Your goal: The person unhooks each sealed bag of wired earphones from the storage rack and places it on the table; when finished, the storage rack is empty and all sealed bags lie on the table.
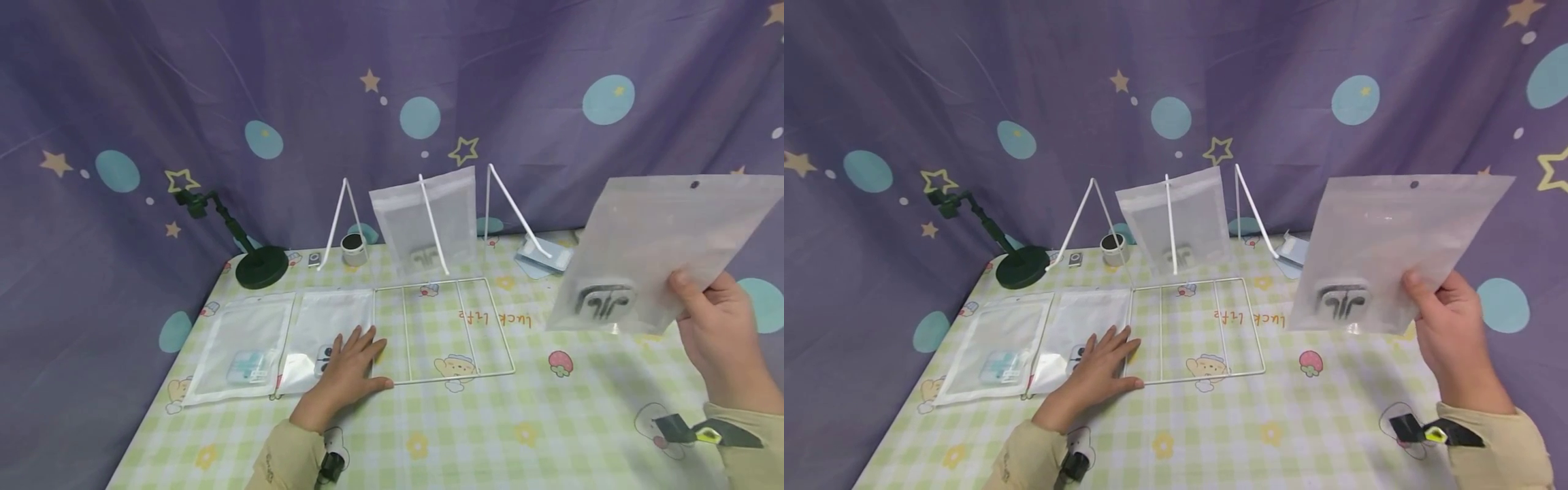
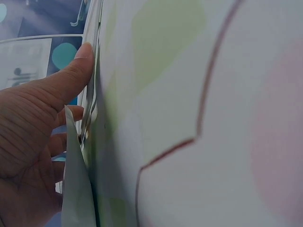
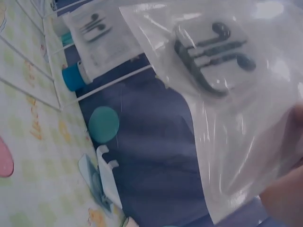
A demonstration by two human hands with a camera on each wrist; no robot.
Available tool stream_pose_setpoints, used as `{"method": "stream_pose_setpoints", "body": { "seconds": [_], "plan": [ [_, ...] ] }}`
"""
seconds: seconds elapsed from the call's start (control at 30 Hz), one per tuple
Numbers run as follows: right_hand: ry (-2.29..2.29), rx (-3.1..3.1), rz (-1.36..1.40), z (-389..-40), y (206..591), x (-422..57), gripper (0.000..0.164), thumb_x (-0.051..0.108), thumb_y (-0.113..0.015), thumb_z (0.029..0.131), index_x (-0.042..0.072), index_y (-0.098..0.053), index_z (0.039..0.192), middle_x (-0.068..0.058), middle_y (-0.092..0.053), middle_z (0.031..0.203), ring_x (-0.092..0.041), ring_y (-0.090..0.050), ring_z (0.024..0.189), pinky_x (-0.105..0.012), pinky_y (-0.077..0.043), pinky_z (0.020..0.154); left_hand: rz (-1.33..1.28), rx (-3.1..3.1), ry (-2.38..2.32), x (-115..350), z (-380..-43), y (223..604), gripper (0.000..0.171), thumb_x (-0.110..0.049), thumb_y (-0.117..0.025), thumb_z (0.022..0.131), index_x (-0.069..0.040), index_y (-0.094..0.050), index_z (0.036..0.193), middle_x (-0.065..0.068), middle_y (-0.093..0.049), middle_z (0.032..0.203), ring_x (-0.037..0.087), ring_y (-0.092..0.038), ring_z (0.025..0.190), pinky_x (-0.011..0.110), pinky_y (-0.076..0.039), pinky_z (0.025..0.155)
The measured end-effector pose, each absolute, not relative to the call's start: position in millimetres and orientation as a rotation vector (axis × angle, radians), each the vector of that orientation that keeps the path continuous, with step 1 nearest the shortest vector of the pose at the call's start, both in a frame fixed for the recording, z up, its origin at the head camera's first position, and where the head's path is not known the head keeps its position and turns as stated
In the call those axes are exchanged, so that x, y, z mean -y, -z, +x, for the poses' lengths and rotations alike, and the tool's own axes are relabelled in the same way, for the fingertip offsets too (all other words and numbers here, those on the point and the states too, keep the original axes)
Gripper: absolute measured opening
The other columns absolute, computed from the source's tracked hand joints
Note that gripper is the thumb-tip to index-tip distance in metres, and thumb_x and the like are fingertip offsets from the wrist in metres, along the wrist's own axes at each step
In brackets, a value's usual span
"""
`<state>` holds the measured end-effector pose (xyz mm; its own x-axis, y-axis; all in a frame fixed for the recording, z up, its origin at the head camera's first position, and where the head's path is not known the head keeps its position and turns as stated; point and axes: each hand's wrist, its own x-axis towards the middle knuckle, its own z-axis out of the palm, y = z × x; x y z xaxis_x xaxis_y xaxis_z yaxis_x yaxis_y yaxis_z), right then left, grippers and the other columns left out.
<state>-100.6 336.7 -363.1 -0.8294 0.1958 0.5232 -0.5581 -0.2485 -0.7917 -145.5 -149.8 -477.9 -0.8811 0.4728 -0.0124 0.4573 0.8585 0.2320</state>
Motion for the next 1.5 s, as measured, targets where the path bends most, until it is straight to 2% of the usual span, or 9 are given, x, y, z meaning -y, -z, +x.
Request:
{"method": "stream_pose_setpoints", "body": {
  "seconds": [0.37, 0.77, 0.9, 0.97, 1.03, 1.1, 1.17, 1.33, 1.5],
  "plan": [
    [-2.152, 1.623, -0.061, -114.0, 405.9, -345.5, 0.019, 0.000, -0.058, 0.082, 0.000, -0.061, 0.101, -0.001, -0.065, 0.084, -0.007, -0.060, 0.071, -0.017, -0.048, 0.057, 0.752, -2.973, -0.335, 151.9, -147.2, 481.5, 0.081, -0.066, -0.056, 0.066, -0.019, -0.043, 0.131, 0.008, -0.027, 0.142, 0.033, -0.015, 0.131, 0.058, -0.008, 0.100],
    [-2.117, 2.003, -0.124, -123.7, 443.8, -336.0, 0.012, 0.010, -0.057, 0.085, 0.018, -0.062, 0.094, 0.008, -0.062, 0.080, -0.004, -0.057, 0.065, -0.017, -0.046, 0.053, 0.738, -2.959, -0.341, 151.9, -146.1, 480.5, 0.081, -0.066, -0.055, 0.068, -0.020, -0.041, 0.132, 0.007, -0.025, 0.143, 0.030, -0.015, 0.132, 0.057, -0.007, 0.101],
    [-2.031, 2.238, -0.217, -129.4, 457.7, -334.4, 0.010, 0.021, -0.057, 0.086, 0.023, -0.057, 0.096, 0.014, -0.061, 0.080, -0.003, -0.057, 0.067, -0.019, -0.046, 0.055, 0.738, -2.960, -0.335, 151.8, -146.2, 481.0, 0.081, -0.066, -0.055, 0.068, -0.020, -0.041, 0.132, 0.006, -0.025, 0.143, 0.030, -0.015, 0.132, 0.056, -0.008, 0.101],
    [-1.977, 2.369, -0.279, -131.7, 462.0, -334.1, 0.020, 0.029, -0.056, 0.086, 0.018, -0.055, 0.103, 0.017, -0.059, 0.080, -0.003, -0.056, 0.069, -0.021, -0.047, 0.057, 0.738, -2.960, -0.338, 151.6, -146.0, 480.9, 0.081, -0.066, -0.055, 0.068, -0.020, -0.041, 0.133, 0.006, -0.026, 0.143, 0.030, -0.015, 0.132, 0.057, -0.008, 0.101],
    [-1.926, 2.488, -0.335, -134.0, 465.3, -334.0, 0.040, 0.036, -0.054, 0.086, 0.008, -0.050, 0.115, 0.018, -0.058, 0.080, -0.003, -0.055, 0.071, -0.023, -0.047, 0.060, 0.741, -2.961, -0.342, 151.2, -145.7, 480.3, 0.080, -0.065, -0.056, 0.068, -0.020, -0.041, 0.132, 0.006, -0.026, 0.143, 0.030, -0.015, 0.131, 0.057, -0.008, 0.101],
    [-1.896, 2.573, -0.377, -136.4, 469.0, -334.1, 0.057, 0.040, -0.053, 0.086, -0.002, -0.041, 0.124, 0.016, -0.057, 0.081, -0.005, -0.055, 0.071, -0.026, -0.047, 0.061, 0.745, -2.961, -0.346, 151.1, -145.5, 479.9, 0.080, -0.065, -0.056, 0.068, -0.019, -0.041, 0.132, 0.007, -0.026, 0.142, 0.030, -0.015, 0.131, 0.057, -0.008, 0.101],
    [-1.866, 2.634, -0.383, -138.5, 471.8, -333.4, 0.067, 0.040, -0.051, 0.087, -0.009, -0.034, 0.128, 0.012, -0.056, 0.081, -0.007, -0.055, 0.071, -0.028, -0.048, 0.062, 0.752, -2.964, -0.351, 151.2, -145.3, 479.5, 0.080, -0.065, -0.056, 0.068, -0.019, -0.042, 0.132, 0.007, -0.027, 0.142, 0.030, -0.015, 0.131, 0.057, -0.008, 0.100],
    [-1.813, 2.711, -0.340, -142.3, 474.7, -327.5, 0.063, 0.036, -0.049, 0.089, -0.012, -0.034, 0.126, 0.002, -0.056, 0.086, -0.009, -0.055, 0.071, -0.030, -0.049, 0.062, 0.763, -2.971, -0.361, 151.7, -145.4, 479.4, 0.080, -0.064, -0.057, 0.068, -0.019, -0.042, 0.132, 0.007, -0.027, 0.142, 0.031, -0.016, 0.131, 0.057, -0.008, 0.100],
    [-1.804, 2.737, -0.343, -144.2, 476.3, -322.8, 0.059, 0.032, -0.052, 0.088, -0.010, -0.035, 0.127, 0.002, -0.057, 0.085, -0.010, -0.056, 0.068, -0.030, -0.048, 0.061, 0.767, -2.975, -0.350, 151.3, -146.7, 479.3, 0.080, -0.065, -0.056, 0.068, -0.019, -0.042, 0.132, 0.007, -0.027, 0.142, 0.031, -0.016, 0.131, 0.057, -0.008, 0.101]
  ]
}}
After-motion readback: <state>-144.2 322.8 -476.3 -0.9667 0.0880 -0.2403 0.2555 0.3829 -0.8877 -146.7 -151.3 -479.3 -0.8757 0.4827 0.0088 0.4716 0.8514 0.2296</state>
